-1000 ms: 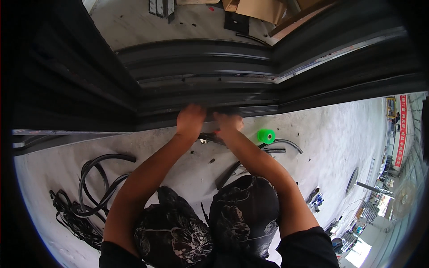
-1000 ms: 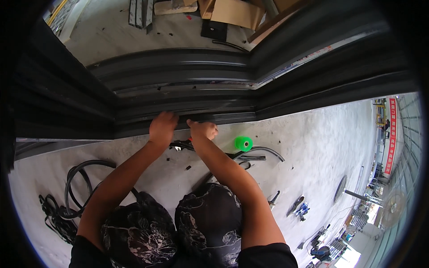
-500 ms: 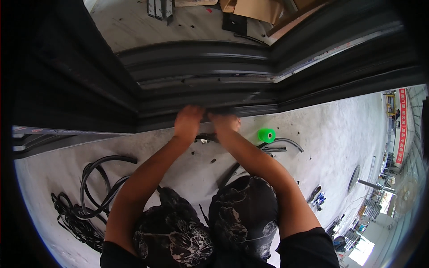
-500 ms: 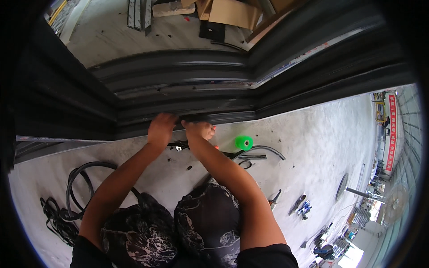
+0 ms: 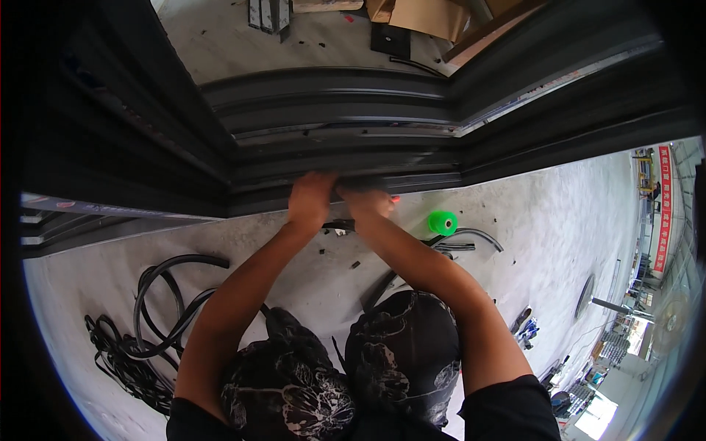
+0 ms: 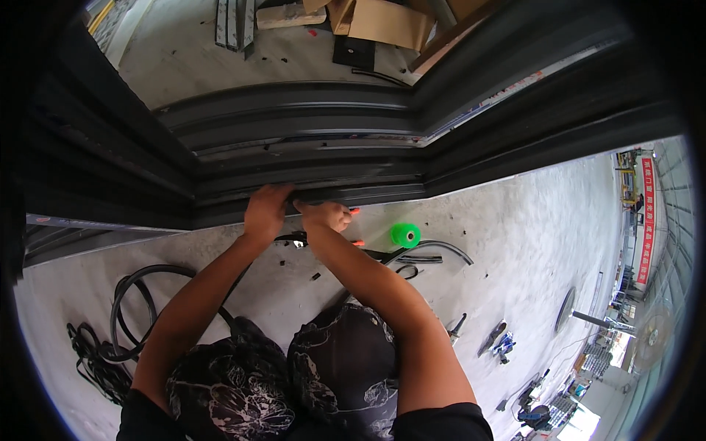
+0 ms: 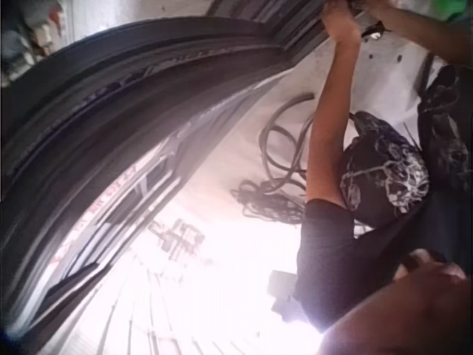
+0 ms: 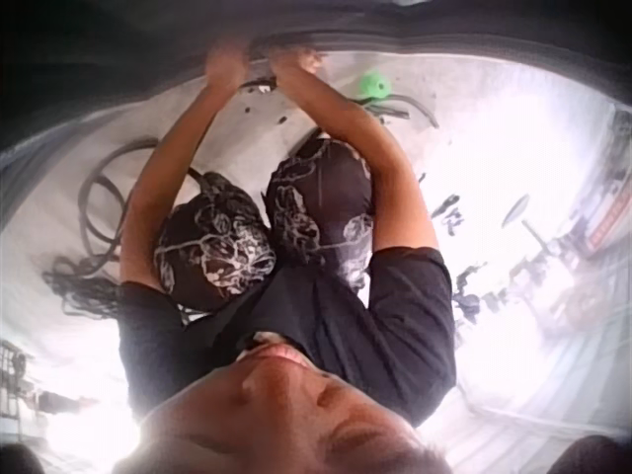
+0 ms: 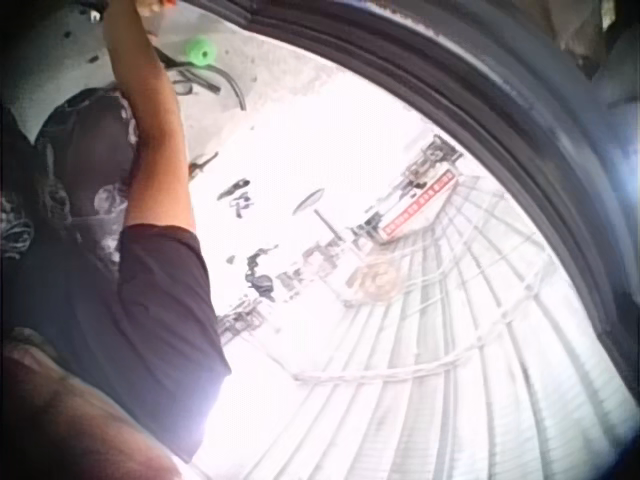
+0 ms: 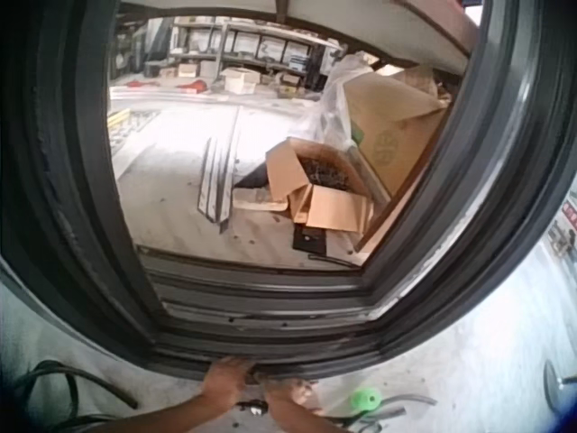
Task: The person cuts a rubber seal with scissors, presses it into the grooves of a metal frame, and applies sealant using a caulking gun before fitting more seals to a standing window assembly.
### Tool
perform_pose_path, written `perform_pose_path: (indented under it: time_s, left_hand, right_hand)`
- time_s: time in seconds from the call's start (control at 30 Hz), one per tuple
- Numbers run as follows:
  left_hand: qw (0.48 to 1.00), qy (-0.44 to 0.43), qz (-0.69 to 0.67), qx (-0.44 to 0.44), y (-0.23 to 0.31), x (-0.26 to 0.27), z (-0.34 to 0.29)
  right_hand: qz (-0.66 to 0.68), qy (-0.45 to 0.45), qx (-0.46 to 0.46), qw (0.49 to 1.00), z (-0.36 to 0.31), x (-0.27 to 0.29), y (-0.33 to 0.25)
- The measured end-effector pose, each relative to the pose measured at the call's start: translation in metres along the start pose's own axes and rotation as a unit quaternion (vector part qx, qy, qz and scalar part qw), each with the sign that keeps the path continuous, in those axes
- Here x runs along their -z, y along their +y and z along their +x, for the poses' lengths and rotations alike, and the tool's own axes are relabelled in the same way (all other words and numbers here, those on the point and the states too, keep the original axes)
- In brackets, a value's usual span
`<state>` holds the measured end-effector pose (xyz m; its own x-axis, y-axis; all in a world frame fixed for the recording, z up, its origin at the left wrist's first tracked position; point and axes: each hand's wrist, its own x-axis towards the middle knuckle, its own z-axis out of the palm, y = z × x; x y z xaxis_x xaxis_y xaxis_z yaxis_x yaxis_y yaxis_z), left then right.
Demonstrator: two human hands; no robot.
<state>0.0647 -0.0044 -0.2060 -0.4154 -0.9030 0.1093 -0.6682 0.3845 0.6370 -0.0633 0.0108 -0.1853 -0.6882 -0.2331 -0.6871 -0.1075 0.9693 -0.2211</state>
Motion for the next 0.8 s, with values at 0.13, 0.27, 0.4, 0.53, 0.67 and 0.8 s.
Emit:
perform_pose_path:
  time_s: [0.13, 0.27, 0.4, 0.53, 0.67, 0.8]
  left_hand:
    - [0.999, -0.031, -0.007, -0.011, 0.015, 0.0, 0.006]
    - [1.0, 0.001, 0.014, -0.028, 0.008, 0.001, 0.004]
    - [0.999, -0.017, -0.009, -0.04, 0.011, 0.001, 0.0]
    - [0.998, 0.044, -0.01, -0.048, 0.001, -0.006, -0.012]
    - [1.0, 0.01, -0.014, -0.025, 0.012, -0.003, -0.008]
    - [0.999, 0.004, -0.027, -0.021, 0.012, 0.004, -0.009]
  right_hand:
    - [-0.057, 0.069, -0.021, 0.996, 0.019, -0.008, 0.002]
    - [0.012, 0.042, -0.029, 0.999, 0.012, -0.009, -0.003]
    - [-0.074, 0.024, 0.038, 0.996, 0.037, -0.014, 0.014]
    - [0.019, -0.012, 0.016, 1.0, 0.01, -0.009, 0.011]
    - [-0.057, -0.007, 0.02, 0.998, 0.014, -0.005, 0.01]
    - [-0.06, 0.017, 0.039, 0.997, -0.001, -0.004, 0.007]
